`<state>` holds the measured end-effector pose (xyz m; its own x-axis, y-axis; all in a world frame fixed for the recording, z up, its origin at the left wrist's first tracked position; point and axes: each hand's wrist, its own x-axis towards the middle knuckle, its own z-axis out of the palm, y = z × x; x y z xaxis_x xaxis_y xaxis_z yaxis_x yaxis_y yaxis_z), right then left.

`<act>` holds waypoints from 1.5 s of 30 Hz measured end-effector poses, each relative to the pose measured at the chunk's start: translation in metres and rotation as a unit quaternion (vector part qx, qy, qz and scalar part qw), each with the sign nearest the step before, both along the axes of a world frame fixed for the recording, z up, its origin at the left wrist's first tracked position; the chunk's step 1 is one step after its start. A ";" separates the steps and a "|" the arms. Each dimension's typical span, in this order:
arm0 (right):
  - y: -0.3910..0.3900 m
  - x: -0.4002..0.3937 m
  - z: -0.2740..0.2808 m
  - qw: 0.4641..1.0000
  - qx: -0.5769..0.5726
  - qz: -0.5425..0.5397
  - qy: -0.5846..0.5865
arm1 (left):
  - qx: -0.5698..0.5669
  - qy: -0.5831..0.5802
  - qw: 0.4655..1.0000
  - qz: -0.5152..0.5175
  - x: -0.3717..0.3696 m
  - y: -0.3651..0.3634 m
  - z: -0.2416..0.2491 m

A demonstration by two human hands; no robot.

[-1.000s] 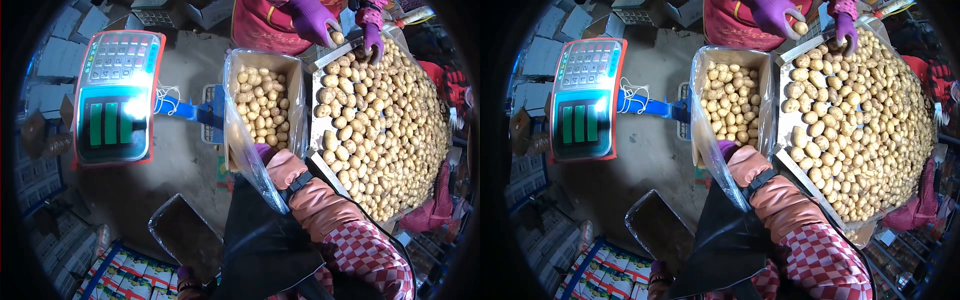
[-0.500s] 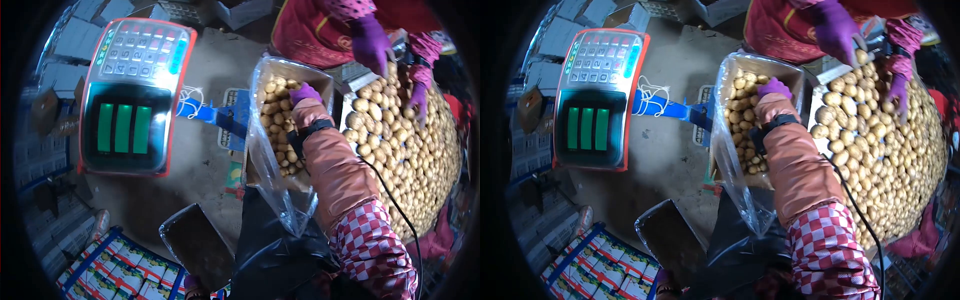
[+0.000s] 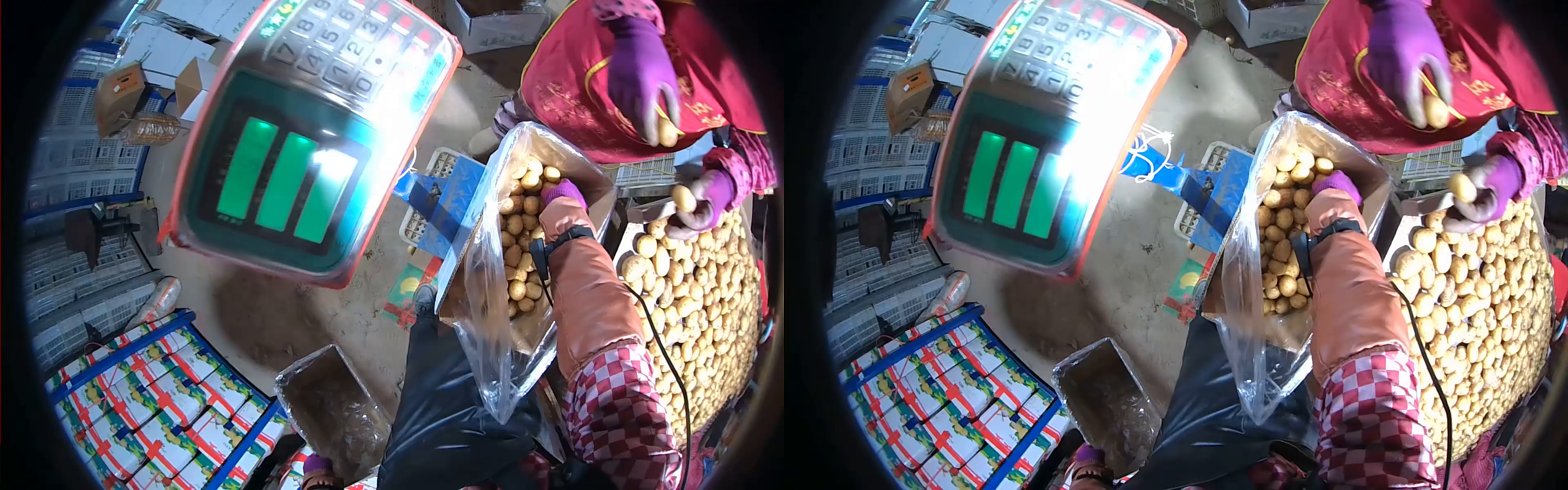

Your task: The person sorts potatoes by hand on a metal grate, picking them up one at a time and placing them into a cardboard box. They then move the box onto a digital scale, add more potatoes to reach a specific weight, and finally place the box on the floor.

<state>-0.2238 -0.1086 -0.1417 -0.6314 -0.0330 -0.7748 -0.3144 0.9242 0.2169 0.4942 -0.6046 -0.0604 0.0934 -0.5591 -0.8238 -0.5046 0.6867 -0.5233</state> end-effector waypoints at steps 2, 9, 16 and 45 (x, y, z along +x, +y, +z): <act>0.006 0.012 0.009 0.998 -0.011 -0.055 0.036 | 0.001 0.008 1.000 -0.005 0.007 -0.005 -0.008; 0.020 0.039 -0.055 0.716 -0.330 -0.476 0.390 | 0.058 0.024 0.989 -0.132 -0.090 -0.011 0.005; -0.036 0.139 0.080 0.397 -0.750 -0.481 0.222 | 0.136 -0.018 0.939 -0.315 -0.176 -0.060 -0.002; 0.111 0.449 0.132 0.251 -0.598 -0.620 0.441 | 0.126 0.051 0.846 -0.516 -0.363 -0.020 0.050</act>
<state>0.2257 0.0023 -0.0095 -0.6393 0.7372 -0.2187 0.0584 -0.2370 -0.9697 0.1313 -0.6242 -0.0108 -0.4151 -0.1051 -0.9037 0.3972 0.8727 -0.2840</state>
